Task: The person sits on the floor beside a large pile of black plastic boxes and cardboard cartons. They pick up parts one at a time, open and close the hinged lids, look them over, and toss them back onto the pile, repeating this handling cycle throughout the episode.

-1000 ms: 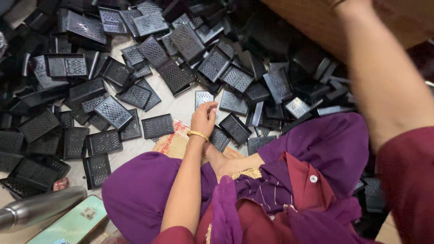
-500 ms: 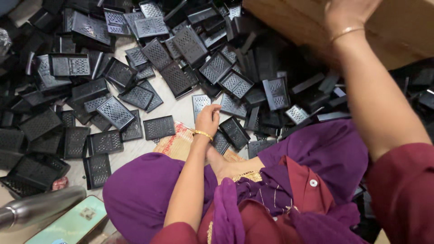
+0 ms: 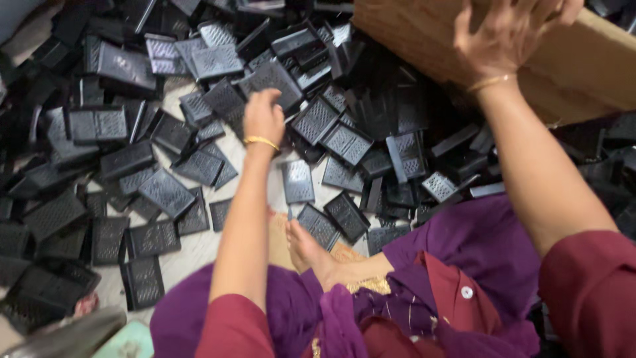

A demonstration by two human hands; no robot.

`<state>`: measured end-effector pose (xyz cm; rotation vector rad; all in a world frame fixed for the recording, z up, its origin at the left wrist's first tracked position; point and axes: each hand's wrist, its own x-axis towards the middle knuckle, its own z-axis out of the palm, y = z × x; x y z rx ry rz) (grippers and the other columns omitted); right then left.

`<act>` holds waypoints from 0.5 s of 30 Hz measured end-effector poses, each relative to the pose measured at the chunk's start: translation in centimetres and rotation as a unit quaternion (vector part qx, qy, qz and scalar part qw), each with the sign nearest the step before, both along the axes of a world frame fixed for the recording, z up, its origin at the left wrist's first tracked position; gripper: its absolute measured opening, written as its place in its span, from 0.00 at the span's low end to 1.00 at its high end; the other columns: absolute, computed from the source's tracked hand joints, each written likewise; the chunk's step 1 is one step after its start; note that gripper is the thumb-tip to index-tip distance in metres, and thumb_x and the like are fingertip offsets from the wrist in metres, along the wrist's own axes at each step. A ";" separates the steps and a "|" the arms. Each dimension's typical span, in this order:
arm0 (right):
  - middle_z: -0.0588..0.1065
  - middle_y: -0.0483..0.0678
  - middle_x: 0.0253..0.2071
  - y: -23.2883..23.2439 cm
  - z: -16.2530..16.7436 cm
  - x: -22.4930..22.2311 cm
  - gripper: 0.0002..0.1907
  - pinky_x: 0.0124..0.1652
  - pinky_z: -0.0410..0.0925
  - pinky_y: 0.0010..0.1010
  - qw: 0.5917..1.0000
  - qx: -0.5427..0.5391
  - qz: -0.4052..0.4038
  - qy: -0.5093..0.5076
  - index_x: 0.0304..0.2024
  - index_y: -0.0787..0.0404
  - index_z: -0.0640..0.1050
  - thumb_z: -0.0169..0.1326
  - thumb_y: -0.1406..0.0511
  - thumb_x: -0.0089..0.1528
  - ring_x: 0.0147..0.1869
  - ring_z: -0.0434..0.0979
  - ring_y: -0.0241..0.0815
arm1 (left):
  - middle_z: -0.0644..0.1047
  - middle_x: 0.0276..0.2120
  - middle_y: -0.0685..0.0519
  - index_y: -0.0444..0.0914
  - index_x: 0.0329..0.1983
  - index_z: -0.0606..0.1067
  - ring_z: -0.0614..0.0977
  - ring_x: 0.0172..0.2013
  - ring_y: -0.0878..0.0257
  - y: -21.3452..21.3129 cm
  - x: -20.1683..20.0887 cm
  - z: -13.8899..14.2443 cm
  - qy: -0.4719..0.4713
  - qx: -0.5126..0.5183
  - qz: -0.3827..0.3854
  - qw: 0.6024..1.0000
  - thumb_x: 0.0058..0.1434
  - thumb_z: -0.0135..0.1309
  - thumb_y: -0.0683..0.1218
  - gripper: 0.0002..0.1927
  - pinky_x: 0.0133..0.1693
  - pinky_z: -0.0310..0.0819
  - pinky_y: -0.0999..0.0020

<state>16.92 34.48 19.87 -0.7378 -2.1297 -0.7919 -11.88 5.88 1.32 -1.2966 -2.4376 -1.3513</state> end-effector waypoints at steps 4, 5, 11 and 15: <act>0.64 0.57 0.60 -2.1 0.3 1.1 0.34 0.63 0.45 0.63 1.000 -0.026 -0.007 -0.001 0.67 0.61 0.68 0.57 0.58 0.60 0.69 0.58 0.62 | 0.74 0.47 0.41 0.40 0.52 0.75 0.76 0.47 0.40 4.7 -7.9 3.1 0.115 -0.015 0.000 0.993 0.60 0.55 0.37 0.16 0.50 0.71 0.48; 0.65 0.54 0.60 -2.7 0.5 1.4 0.35 0.65 0.45 0.62 0.999 -0.036 -0.006 -0.002 0.69 0.60 0.67 0.58 0.59 0.60 0.70 0.59 0.59 | 0.73 0.48 0.41 0.41 0.51 0.75 0.75 0.48 0.40 6.1 -9.8 3.9 0.125 -0.016 0.007 0.992 0.60 0.57 0.39 0.15 0.51 0.71 0.48; 0.68 0.47 0.59 -5.3 1.8 1.8 0.33 0.66 0.47 0.53 0.999 0.002 -0.034 -0.003 0.68 0.53 0.71 0.60 0.57 0.60 0.67 0.63 0.51 | 0.70 0.56 0.47 0.47 0.57 0.73 0.66 0.60 0.43 15.3 -16.7 7.2 0.065 -0.108 0.037 0.991 0.64 0.61 0.49 0.19 0.52 0.60 0.29; 0.68 0.46 0.55 -5.7 2.0 2.5 0.30 0.66 0.46 0.51 0.997 0.044 -0.062 -0.010 0.65 0.53 0.73 0.60 0.52 0.63 0.64 0.64 0.49 | 0.69 0.62 0.53 0.53 0.62 0.71 0.60 0.67 0.45 20.7 -17.9 8.8 0.028 -0.150 0.018 0.988 0.64 0.60 0.57 0.24 0.57 0.38 0.12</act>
